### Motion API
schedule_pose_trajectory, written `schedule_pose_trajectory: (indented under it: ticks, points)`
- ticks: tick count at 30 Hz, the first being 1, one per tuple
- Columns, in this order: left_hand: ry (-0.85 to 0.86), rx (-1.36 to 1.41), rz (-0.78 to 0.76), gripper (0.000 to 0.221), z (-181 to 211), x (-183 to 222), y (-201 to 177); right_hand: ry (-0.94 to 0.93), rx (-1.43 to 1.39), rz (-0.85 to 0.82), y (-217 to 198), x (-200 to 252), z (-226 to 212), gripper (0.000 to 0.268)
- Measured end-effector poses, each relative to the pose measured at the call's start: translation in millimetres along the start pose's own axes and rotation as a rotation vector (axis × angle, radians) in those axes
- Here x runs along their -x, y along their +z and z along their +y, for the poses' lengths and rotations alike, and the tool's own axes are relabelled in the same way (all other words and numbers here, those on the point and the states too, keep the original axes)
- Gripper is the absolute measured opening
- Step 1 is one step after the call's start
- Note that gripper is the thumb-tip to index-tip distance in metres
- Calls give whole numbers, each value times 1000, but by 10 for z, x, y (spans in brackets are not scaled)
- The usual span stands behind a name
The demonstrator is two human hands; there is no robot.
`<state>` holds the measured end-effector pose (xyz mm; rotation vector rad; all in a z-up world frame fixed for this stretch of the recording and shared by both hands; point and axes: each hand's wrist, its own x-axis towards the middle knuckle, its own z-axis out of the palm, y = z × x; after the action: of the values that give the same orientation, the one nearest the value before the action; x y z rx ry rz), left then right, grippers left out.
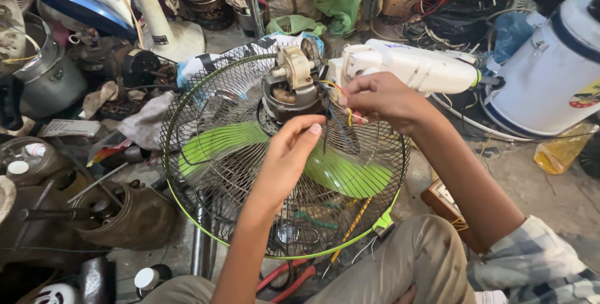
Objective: The person is repairing a green pedestal fan by connecting wires to the motor and testing the circuit. They use a multimeter to check connections and plug the fan into a power strip to verify operation.
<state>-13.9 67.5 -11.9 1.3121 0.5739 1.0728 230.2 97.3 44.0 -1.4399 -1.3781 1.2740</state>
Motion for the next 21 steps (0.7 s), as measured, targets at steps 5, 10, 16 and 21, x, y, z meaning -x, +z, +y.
schedule_pose_trajectory:
  ticks: [5,10,16,21]
  points:
    - [67,-60,52,25,-23,-9,10,65,-109,9,-49,269,179,19]
    - [64,-99,52,25,0,-20,30,52,-151,75,-142,634,327,17]
    - [90,-110,69,24,7,-19,20,-54,-36,183,-86,889,458,21]
    - [146,-104,130,24,-15,-23,-18,-52,-12,277,-71,1160,526,22]
